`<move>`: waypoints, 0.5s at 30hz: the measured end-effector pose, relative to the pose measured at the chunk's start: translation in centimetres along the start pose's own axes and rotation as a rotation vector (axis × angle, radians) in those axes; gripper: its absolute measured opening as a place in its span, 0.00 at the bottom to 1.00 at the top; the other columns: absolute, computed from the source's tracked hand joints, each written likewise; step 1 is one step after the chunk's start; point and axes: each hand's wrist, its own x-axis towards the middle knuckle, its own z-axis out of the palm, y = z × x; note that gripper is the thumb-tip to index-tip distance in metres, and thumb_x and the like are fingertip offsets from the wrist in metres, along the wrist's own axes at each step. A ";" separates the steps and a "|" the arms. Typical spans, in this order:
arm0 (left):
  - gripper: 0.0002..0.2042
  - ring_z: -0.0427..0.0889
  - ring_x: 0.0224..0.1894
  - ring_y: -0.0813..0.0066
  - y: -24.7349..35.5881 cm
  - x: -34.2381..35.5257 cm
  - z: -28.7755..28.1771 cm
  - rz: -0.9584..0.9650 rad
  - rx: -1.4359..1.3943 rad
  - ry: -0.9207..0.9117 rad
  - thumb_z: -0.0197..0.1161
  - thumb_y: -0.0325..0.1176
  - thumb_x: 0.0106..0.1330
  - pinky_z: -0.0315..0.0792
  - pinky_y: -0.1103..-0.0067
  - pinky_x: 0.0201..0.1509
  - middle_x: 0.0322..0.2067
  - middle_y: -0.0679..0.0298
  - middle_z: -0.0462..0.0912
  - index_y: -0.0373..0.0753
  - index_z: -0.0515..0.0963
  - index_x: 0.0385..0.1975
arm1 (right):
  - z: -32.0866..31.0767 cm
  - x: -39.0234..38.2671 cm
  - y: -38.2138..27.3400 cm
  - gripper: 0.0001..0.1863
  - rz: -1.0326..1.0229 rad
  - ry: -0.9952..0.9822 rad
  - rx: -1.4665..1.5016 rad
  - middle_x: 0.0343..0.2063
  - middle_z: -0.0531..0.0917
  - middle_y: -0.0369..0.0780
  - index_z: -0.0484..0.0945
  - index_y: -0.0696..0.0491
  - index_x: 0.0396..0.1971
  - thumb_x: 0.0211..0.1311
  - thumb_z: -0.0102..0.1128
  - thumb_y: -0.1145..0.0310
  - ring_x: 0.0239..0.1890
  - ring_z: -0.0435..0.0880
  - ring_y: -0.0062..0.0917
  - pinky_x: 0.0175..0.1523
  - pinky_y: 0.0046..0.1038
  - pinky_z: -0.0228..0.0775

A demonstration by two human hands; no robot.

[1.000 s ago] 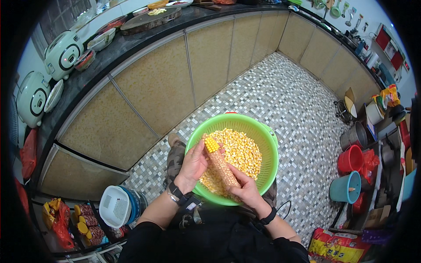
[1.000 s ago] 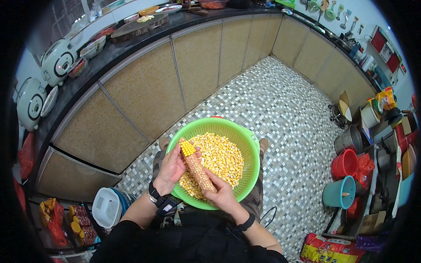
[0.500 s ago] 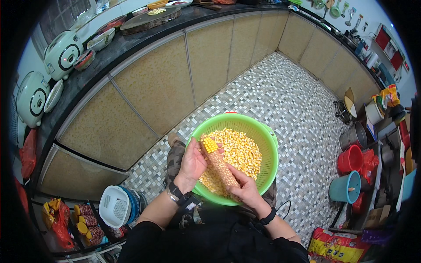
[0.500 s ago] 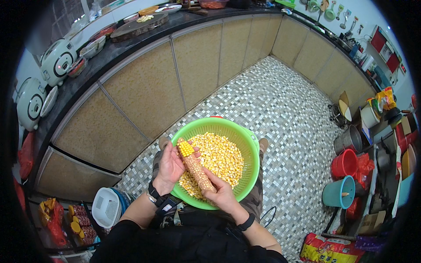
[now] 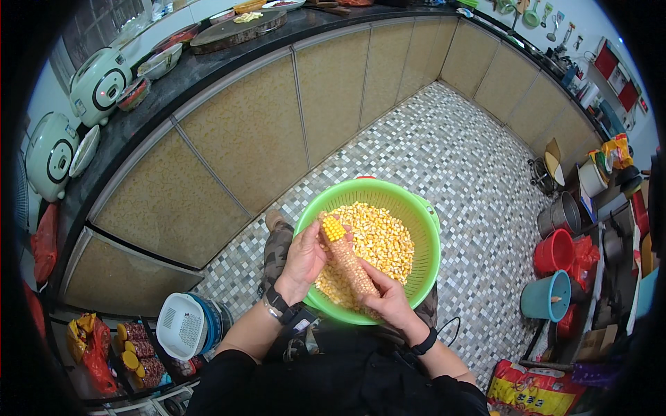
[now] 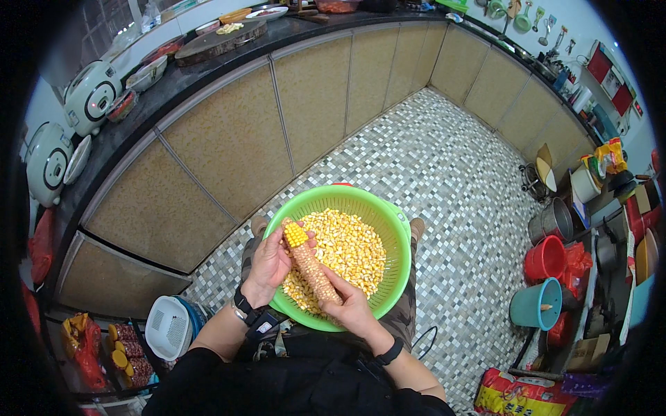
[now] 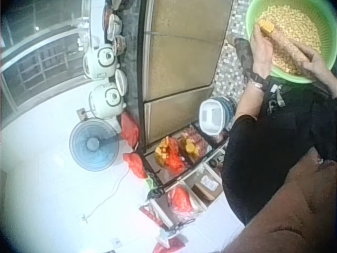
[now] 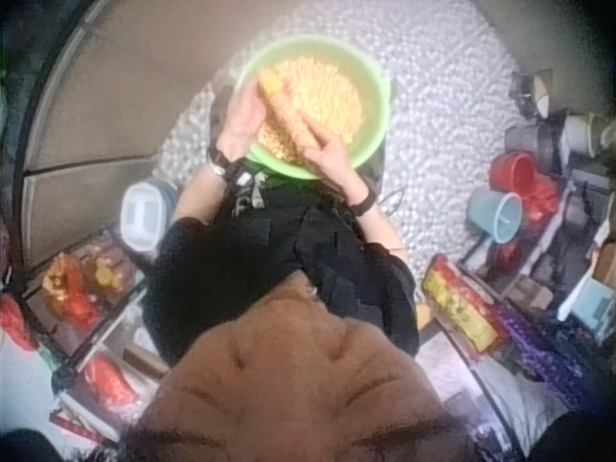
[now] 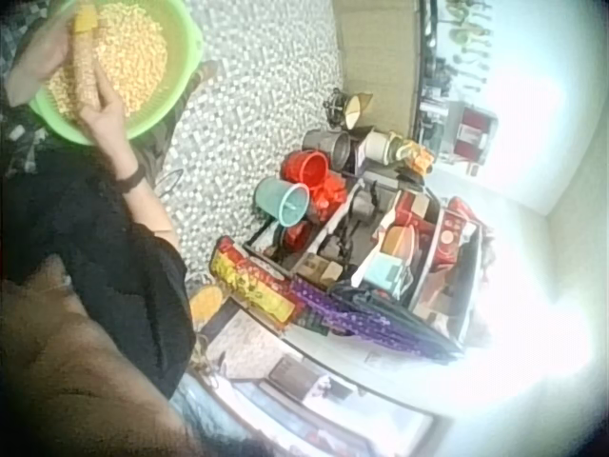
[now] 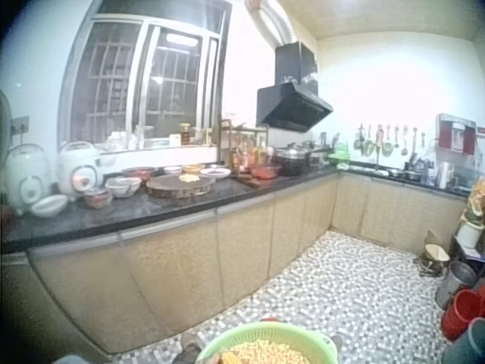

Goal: Stripping kernels from a cob of corn into a plastic bowl by hand.

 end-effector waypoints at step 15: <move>0.26 0.73 0.56 0.57 -0.1 -0.1 -0.3 -0.103 -0.003 -0.084 0.56 0.39 0.66 0.68 0.65 0.61 0.53 0.50 0.73 0.30 0.61 0.59 | 0.2 0.0 0.6 0.37 -0.123 0.068 -0.012 0.59 0.68 0.39 0.58 0.58 0.64 0.52 0.61 0.81 0.57 0.69 0.20 0.61 0.22 0.59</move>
